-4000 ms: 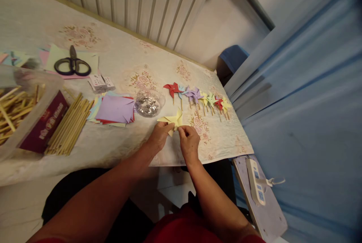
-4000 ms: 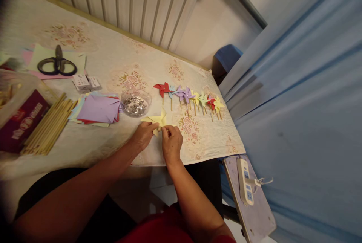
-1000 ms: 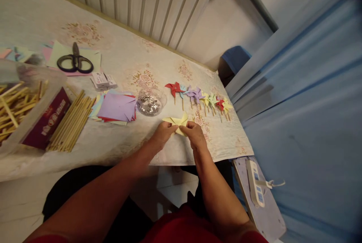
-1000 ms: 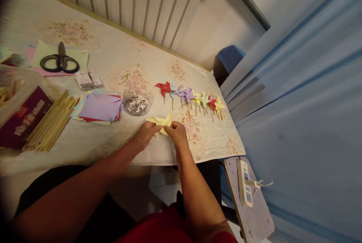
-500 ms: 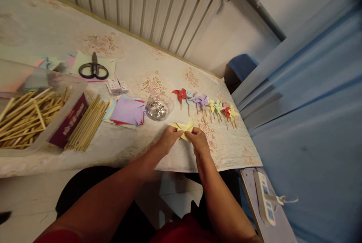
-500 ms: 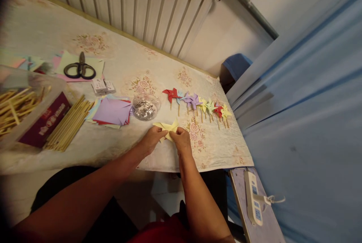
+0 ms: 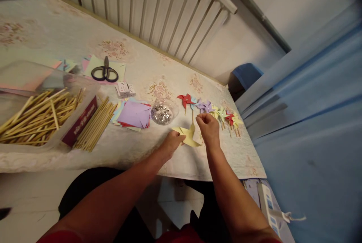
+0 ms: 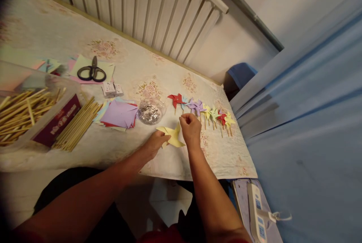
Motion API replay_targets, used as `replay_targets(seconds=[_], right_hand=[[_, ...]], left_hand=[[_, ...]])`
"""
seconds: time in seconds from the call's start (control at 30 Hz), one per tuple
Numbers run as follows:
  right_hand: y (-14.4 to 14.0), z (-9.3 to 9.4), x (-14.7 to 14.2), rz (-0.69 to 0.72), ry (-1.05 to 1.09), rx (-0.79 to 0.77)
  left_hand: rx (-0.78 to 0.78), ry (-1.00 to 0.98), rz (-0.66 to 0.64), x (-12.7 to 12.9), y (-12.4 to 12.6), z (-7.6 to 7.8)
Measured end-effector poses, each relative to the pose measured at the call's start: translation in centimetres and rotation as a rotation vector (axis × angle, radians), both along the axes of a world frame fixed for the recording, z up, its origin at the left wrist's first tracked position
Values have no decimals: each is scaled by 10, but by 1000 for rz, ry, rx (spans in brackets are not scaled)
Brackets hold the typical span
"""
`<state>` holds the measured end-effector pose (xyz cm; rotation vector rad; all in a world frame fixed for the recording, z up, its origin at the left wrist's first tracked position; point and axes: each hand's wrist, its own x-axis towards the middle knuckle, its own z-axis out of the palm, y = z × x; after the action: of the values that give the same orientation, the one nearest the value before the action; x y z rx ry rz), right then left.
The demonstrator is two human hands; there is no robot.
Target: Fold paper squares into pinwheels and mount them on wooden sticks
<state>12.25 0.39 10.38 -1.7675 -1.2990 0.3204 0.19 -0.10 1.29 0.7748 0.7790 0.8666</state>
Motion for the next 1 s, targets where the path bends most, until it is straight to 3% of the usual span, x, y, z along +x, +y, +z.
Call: replay_targets(seconds=[0.13,0.23,0.33,0.47,0.6,0.8,1.0], right_hand=[[43,9,-24,329,-155,-71],[77,-1,-42,530,-277,-206],[104,-13,-56,639,-460,-336],[126,-25,-72,648,-791,-493],[138,-35,-81,619,-969,-588],[145,-47,-86,602,-1069,-639],[144,-47,-86,641,-1015,-616]], left_hand=[[-46,60,6,0,-1,-1],[-84,121,6,-2,-2,0],[-110,181,22,-4,-3,3],[-142,151,23,-4,-1,1],[-157,90,9,-1,1,-4],[-170,49,16,0,2,-4],[-122,51,16,1,3,-8]])
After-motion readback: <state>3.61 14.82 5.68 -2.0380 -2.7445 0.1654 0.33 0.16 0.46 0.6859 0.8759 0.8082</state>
